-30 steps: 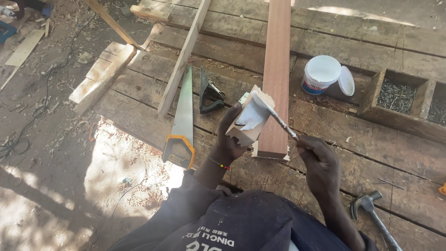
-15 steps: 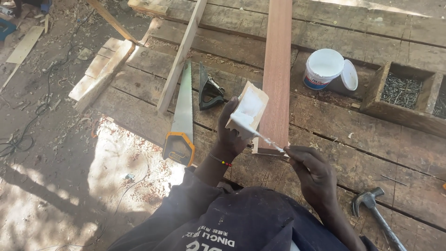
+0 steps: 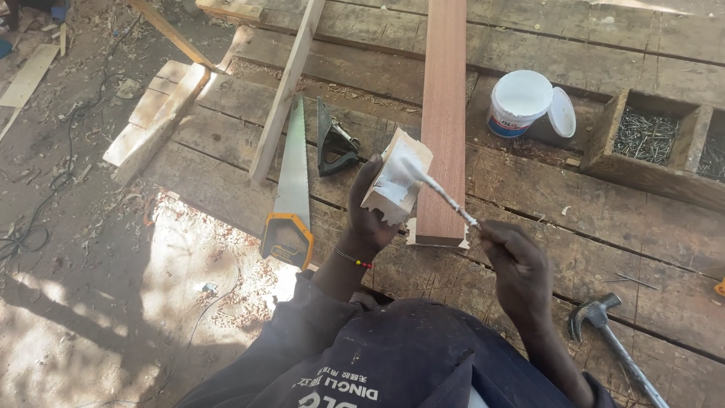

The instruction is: Applying glue to a decorative wood piece and then nailing it onto a larger wooden beam at a workbench.

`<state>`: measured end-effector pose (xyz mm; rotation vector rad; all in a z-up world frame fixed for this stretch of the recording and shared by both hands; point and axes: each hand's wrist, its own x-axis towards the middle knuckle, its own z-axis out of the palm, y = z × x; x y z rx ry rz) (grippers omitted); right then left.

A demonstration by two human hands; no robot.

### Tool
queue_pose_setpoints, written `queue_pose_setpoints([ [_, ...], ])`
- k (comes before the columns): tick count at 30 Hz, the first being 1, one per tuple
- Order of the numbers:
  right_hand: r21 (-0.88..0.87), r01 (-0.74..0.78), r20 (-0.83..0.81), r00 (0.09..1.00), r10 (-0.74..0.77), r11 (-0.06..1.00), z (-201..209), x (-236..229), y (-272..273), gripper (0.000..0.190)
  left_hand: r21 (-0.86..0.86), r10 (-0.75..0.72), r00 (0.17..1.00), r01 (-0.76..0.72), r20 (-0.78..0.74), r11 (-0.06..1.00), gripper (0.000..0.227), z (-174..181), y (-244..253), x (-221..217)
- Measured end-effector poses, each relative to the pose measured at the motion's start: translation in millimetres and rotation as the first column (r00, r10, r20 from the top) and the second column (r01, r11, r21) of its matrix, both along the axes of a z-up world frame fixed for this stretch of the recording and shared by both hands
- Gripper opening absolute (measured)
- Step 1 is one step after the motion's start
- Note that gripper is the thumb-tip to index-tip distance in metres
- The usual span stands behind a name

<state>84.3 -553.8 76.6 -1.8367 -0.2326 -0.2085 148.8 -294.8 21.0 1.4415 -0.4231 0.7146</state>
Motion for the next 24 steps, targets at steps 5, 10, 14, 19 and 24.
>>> queue_pose_setpoints([
  [5,-0.039,-0.039,-0.052,0.998,0.037,0.998,2.9,-12.2,1.4,0.017,-0.116,-0.055,0.996,0.046,-0.075,0.992,0.068,8.3,4.8,3.4],
  [10,-0.027,-0.080,-0.076,0.994,0.078,0.996,14.9,-17.9,2.2,0.019,-0.237,-0.136,0.980,0.099,-0.144,0.966,0.062,14.4,5.0,2.4],
  [14,-0.024,0.038,-0.002,0.999,-0.038,0.999,-2.4,1.9,-4.6,0.015,-0.355,-0.225,0.954,0.145,-0.196,0.924,0.057,19.3,1.3,-2.2],
  [19,0.024,0.089,0.051,0.995,-0.090,0.996,2.7,10.6,0.4,0.016,-0.456,-0.311,0.924,0.183,-0.224,0.871,0.053,28.5,1.4,-6.5],
  [24,0.010,0.085,0.021,0.996,-0.085,0.996,11.8,-1.2,5.9,0.019,-0.594,-0.419,0.863,0.186,-0.282,0.782,0.047,35.3,1.4,-5.6],
])
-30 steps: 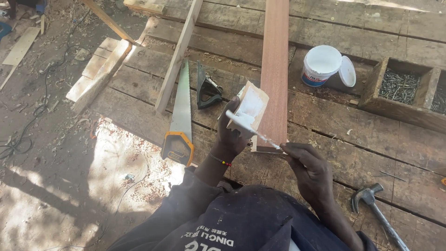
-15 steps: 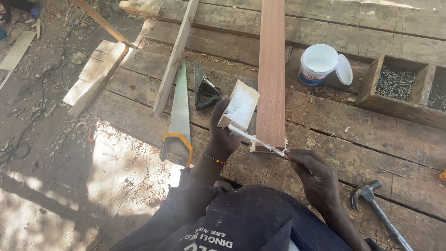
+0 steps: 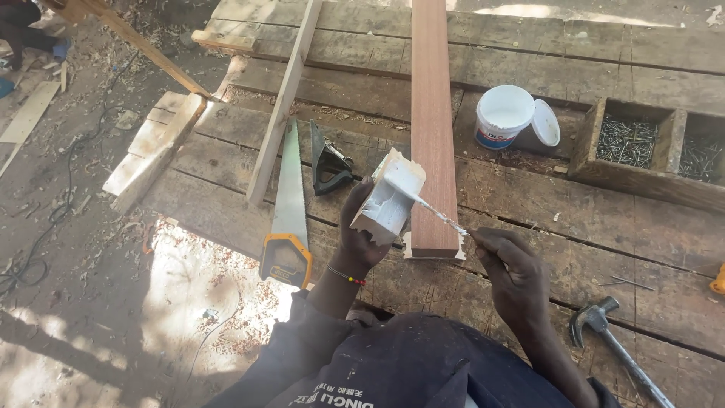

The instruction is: Applying glue to a decorative wood piece and then nailing it onto a larger wooden beam at a workbench.

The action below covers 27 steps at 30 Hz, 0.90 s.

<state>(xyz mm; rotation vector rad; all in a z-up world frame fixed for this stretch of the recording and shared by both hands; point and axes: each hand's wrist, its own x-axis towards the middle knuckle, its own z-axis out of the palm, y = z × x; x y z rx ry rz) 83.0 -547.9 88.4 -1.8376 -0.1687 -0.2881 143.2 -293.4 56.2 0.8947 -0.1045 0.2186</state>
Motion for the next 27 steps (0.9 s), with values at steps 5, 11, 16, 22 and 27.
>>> queue_pose_setpoints([
  [5,-0.001,0.044,0.032,0.999,-0.044,0.999,-6.6,4.3,-3.8,0.019,-0.113,-0.075,0.993,0.064,-0.091,0.991,0.043,4.2,-4.1,-1.7],
  [11,-0.003,0.024,0.040,0.999,-0.024,1.000,-3.4,4.6,-2.4,0.019,-0.262,-0.180,0.965,0.126,-0.192,0.957,0.040,11.2,-7.9,1.3],
  [16,-0.040,0.036,0.074,0.997,-0.033,0.999,-12.5,9.1,-4.6,0.021,-0.377,-0.265,0.925,0.151,-0.272,0.914,0.039,13.8,-11.3,-0.2],
  [22,-0.004,0.035,0.017,0.999,-0.035,0.999,-16.6,9.9,-11.0,0.021,-0.524,-0.377,0.859,0.155,-0.348,0.838,0.038,16.7,-10.7,0.1],
  [27,-0.107,0.055,0.030,0.998,-0.052,0.993,-19.7,3.2,-14.9,0.022,-0.530,-0.361,0.872,0.146,-0.329,0.835,0.041,12.0,-6.2,3.4],
])
